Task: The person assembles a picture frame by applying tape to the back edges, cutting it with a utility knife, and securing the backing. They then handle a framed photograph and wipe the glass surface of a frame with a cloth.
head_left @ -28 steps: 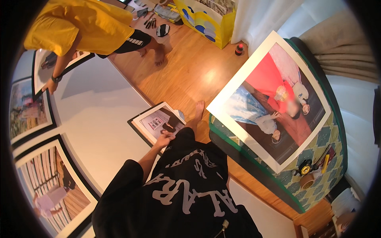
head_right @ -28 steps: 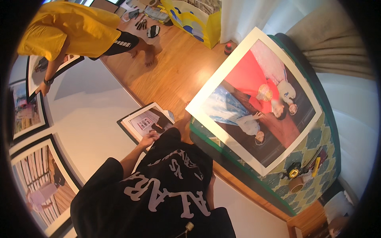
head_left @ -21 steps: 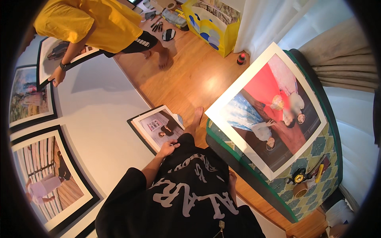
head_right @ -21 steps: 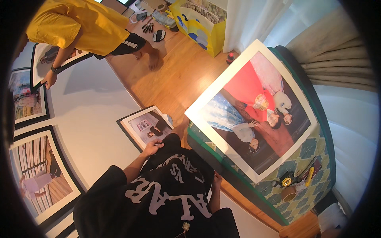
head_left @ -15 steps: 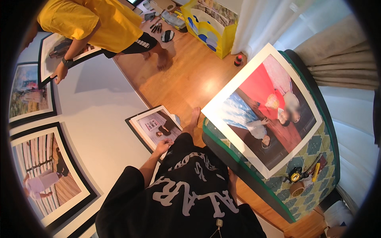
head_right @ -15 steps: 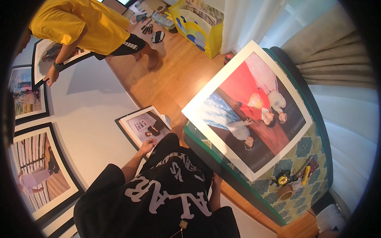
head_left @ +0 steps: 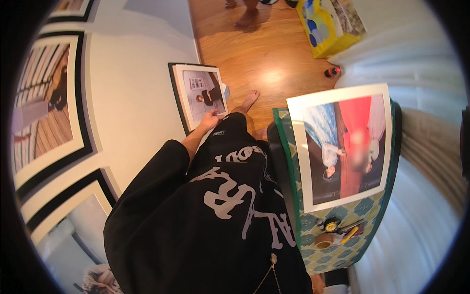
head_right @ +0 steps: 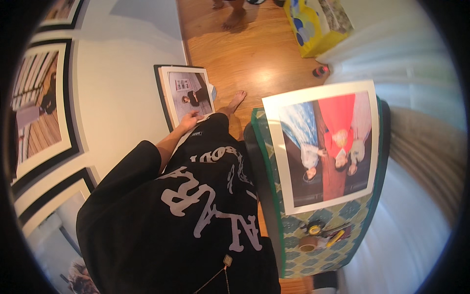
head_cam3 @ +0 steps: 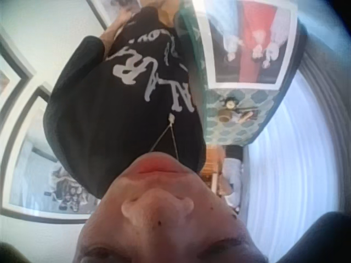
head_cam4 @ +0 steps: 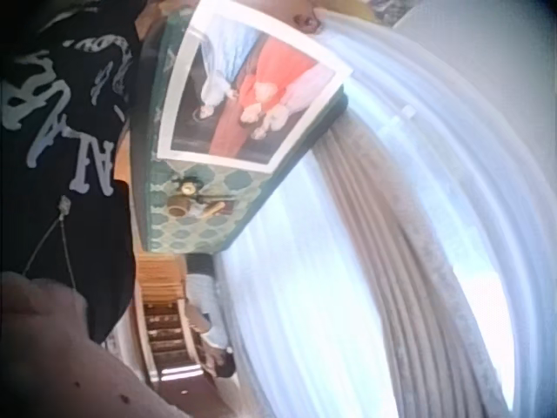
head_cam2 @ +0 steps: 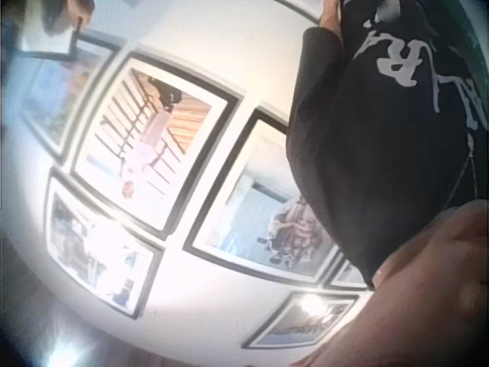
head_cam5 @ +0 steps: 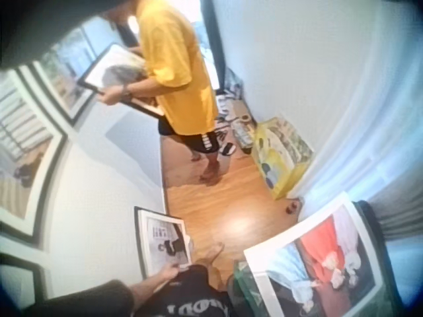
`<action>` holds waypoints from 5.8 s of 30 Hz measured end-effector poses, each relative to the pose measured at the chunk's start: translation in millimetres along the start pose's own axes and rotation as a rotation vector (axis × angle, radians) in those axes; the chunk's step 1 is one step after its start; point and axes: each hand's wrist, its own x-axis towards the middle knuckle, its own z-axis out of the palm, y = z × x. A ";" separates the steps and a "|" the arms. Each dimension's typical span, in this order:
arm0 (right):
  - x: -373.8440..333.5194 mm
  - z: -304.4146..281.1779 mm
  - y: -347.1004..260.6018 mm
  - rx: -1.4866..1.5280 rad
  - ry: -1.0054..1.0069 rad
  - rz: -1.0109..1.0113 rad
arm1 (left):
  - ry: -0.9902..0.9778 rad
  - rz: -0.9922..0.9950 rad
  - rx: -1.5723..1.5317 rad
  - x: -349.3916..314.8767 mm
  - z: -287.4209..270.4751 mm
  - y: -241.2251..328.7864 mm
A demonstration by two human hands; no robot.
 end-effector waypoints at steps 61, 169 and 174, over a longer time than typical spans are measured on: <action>139.7 628.5 -23.9 -1.169 -0.890 -1.267 | 0.872 -0.118 -0.369 137.4 -46.1 -124.0; 107.8 661.2 29.9 -1.231 -0.839 -1.121 | 0.987 -0.353 0.202 -305.8 -45.4 -98.1; 112.4 674.3 64.3 -1.145 -1.085 -1.084 | 0.965 -0.376 0.197 -395.5 -31.8 -76.5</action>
